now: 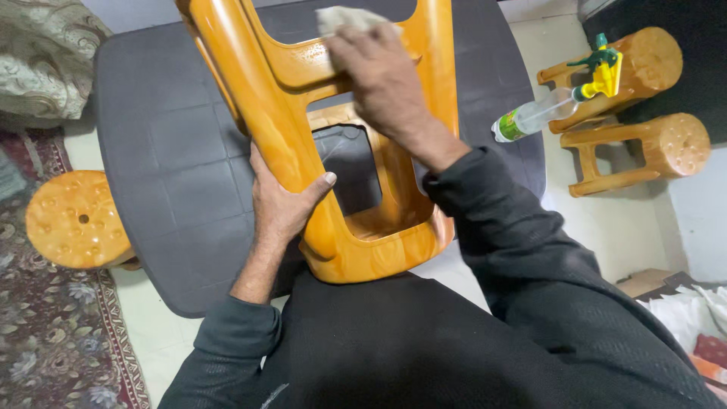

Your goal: The person moves two plastic stools and a tray with cups from a table to a nearby bed. They then pick up a spray bottle and a cloth, spray a plastic stool, and wipe it down thoroughly.

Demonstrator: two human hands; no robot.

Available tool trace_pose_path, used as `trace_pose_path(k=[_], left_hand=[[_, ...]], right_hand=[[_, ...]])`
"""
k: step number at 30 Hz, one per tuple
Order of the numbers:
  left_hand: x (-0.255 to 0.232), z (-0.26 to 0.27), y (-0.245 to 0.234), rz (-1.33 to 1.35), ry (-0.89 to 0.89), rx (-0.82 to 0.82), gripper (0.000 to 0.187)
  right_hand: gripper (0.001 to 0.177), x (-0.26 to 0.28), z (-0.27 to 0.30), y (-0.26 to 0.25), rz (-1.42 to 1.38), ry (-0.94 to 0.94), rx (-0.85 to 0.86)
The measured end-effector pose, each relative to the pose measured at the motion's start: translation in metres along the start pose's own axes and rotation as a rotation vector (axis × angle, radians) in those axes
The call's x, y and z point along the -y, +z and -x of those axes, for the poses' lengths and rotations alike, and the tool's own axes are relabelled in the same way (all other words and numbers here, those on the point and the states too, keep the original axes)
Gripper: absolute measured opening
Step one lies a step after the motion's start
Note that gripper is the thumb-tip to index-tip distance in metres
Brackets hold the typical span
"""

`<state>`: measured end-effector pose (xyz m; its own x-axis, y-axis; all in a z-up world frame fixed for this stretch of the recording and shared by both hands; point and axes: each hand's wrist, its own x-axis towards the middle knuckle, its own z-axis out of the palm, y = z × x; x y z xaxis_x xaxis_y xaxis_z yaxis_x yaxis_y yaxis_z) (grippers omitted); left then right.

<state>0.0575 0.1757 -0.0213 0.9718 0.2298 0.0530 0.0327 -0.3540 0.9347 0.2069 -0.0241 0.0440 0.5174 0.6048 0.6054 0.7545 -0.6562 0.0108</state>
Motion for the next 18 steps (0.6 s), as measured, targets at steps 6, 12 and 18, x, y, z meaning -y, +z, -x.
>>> trace_pose_path(k=[6,12,18], left_hand=[[-0.006,-0.001,0.001,-0.047,-0.056,0.013,0.123],[0.001,0.001,-0.002,-0.015,-0.003,-0.008,0.123],[0.0,0.001,-0.001,-0.032,-0.015,0.005,0.123]], right_hand=[[0.047,0.066,-0.044,0.036,-0.071,-0.214,0.074],[0.048,-0.026,0.015,-0.028,0.046,-0.008,0.063],[0.053,-0.047,0.028,-0.033,0.036,0.109,0.033]])
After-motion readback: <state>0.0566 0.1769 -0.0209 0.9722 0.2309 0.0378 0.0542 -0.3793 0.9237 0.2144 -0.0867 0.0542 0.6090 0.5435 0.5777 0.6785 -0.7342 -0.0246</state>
